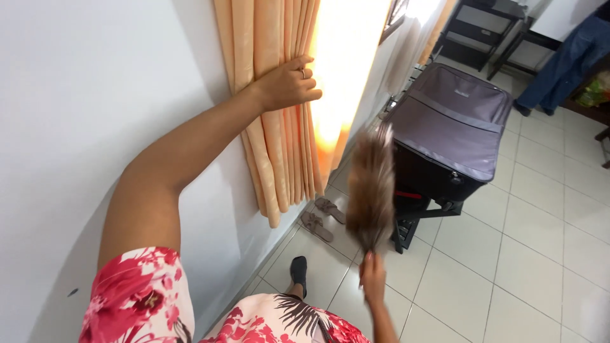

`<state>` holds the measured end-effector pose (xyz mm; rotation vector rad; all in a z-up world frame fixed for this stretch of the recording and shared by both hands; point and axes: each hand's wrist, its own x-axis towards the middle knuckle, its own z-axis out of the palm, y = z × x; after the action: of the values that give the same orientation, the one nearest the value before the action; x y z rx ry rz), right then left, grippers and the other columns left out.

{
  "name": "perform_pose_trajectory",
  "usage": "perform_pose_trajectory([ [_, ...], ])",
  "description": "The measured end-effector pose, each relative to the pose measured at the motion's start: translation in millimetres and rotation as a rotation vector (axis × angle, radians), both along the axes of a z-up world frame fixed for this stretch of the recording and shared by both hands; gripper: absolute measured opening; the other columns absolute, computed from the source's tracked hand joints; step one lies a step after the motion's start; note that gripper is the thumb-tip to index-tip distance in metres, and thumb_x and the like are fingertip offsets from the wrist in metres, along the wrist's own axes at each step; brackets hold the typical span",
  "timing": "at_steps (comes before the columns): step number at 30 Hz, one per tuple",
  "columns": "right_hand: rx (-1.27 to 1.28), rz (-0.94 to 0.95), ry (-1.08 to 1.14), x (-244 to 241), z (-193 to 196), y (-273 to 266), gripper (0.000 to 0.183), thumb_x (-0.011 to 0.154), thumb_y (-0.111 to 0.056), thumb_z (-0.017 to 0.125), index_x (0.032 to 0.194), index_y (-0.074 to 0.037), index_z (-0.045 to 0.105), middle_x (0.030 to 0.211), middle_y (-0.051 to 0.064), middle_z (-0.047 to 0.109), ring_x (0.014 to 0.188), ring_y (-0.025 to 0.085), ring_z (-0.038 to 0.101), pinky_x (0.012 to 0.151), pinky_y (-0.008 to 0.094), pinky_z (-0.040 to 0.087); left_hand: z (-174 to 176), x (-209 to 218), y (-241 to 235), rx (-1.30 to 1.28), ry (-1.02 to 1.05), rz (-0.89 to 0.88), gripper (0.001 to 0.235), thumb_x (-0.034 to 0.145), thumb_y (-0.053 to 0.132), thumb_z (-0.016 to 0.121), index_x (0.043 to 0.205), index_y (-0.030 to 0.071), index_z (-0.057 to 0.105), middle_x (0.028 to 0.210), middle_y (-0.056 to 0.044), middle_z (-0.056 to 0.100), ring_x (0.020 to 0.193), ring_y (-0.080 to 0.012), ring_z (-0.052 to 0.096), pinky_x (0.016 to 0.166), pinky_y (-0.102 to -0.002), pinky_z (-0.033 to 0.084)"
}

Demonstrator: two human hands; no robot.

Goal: The person uses a feather duster to clean a peach-colored curtain hanging by a window. They hold the curtain with one hand while sweeping the duster up and down the fabric. The person also dusts the metal window grille behind the curtain.

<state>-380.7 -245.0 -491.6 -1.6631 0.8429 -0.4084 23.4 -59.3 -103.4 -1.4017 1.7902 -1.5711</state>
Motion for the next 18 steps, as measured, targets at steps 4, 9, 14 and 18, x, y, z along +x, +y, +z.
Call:
perform_pose_trajectory([
  [4, -0.421, 0.148, -0.441, 70, 162, -13, 0.025, 0.113, -0.023, 0.041, 0.095, -0.01, 0.053, 0.053, 0.003, 0.053, 0.045, 0.017, 0.05, 0.05, 0.03, 0.044, 11, -73, 36, -0.118, -0.342, 0.26, 0.032, 0.091, -0.01, 0.053, 0.074, 0.017, 0.046, 0.066, 0.007, 0.044, 0.069, -0.0115, 0.052, 0.12, -0.04, 0.044],
  [9, -0.636, 0.245, -0.733, 118, 378, 19, 0.03, 0.117, -0.031, 0.029, 0.122, -0.008, 0.048, 0.05, 0.007, 0.058, 0.043, 0.02, 0.059, 0.048, 0.033, 0.049, 2, -45, 54, -0.03, 0.108, -0.124, 0.041, 0.099, -0.01, 0.061, 0.068, 0.016, 0.053, 0.072, 0.005, 0.041, 0.072, -0.0135, 0.047, 0.122, -0.04, 0.044],
  [14, -0.332, 0.532, -1.03, 220, 399, 14, 0.037, 0.115, -0.033, 0.029, 0.121, -0.004, 0.051, 0.049, 0.012, 0.055, 0.034, 0.018, 0.053, 0.029, 0.023, 0.037, -3, -52, 60, -0.026, 0.175, -0.155, 0.042, 0.085, -0.019, 0.062, 0.064, 0.017, 0.054, 0.068, 0.003, 0.041, 0.071, -0.0143, 0.046, 0.118, -0.038, 0.047],
  [18, -0.498, 0.185, 0.064, 254, 238, 52, 0.041, 0.101, -0.034, 0.034, 0.107, -0.008, 0.064, 0.102, 0.024, 0.072, 0.103, 0.047, 0.069, 0.081, 0.056, 0.054, -10, -43, 51, -0.073, 0.153, -0.108, 0.034, 0.086, -0.014, 0.065, 0.066, 0.014, 0.06, 0.077, 0.002, 0.061, 0.089, -0.0248, 0.067, 0.112, -0.037, 0.05],
])
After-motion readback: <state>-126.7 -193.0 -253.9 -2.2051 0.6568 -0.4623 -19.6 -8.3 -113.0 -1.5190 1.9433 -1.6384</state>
